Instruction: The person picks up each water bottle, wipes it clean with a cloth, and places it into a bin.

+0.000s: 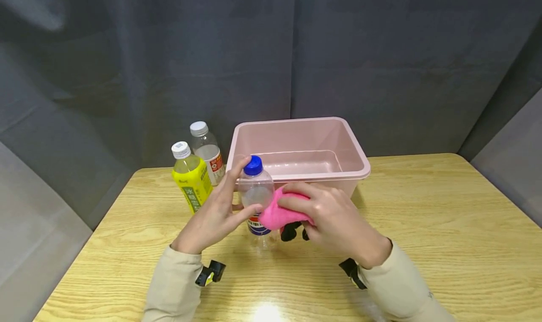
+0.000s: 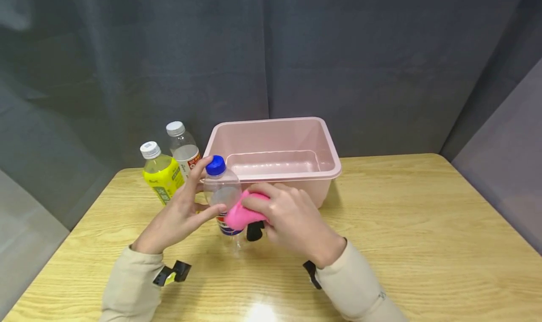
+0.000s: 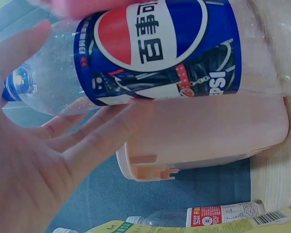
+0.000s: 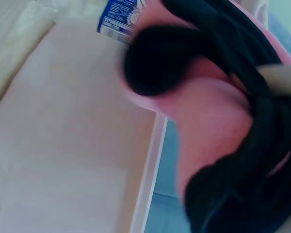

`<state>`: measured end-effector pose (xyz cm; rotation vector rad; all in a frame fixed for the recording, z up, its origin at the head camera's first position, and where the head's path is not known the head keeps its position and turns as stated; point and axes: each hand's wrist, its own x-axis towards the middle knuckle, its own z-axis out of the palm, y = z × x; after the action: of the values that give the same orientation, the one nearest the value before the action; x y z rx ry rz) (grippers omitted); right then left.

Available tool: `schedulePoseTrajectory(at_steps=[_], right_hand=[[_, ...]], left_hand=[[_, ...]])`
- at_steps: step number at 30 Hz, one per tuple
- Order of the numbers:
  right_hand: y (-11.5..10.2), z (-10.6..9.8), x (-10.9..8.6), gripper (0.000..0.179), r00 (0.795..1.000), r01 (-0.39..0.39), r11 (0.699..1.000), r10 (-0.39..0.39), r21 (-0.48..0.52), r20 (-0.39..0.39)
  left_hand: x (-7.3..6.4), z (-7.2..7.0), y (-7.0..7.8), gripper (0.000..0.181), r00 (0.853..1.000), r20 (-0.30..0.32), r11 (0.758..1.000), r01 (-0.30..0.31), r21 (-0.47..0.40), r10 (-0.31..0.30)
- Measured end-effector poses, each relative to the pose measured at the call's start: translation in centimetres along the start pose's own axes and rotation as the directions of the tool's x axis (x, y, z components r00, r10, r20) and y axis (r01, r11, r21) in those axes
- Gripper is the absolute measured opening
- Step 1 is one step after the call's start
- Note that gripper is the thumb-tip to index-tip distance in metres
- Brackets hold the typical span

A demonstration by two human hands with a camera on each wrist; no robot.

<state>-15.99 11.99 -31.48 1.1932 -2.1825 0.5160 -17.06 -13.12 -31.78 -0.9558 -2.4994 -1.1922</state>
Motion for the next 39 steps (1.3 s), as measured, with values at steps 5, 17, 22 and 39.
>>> schedulePoseTrajectory(at_steps=[5,17,22,39], right_hand=[[-0.1,-0.3,0.4,0.044,0.965,-0.01,0.998,0.025,0.058,-0.262],[-0.1,-0.3,0.7,0.039,0.932,-0.023,0.996,0.051,0.082,-0.359],[0.0,-0.4,0.4,0.05,0.959,-0.03,0.999,0.037,0.029,-0.28],[-0.1,3.6,-1.0,0.043,0.847,-0.115,0.992,0.069,0.056,0.527]], left_hand=[[-0.1,0.0,-0.1,0.094,1.0,-0.001,1.0,-0.005,-0.006,0.005],[0.0,0.0,-0.1,0.094,0.999,0.005,0.999,-0.035,-0.021,0.035],[0.0,0.0,-0.1,0.094,0.999,0.001,0.999,-0.034,-0.013,0.034],[0.1,0.0,0.1,0.093,1.0,0.002,1.0,-0.011,0.021,0.011]])
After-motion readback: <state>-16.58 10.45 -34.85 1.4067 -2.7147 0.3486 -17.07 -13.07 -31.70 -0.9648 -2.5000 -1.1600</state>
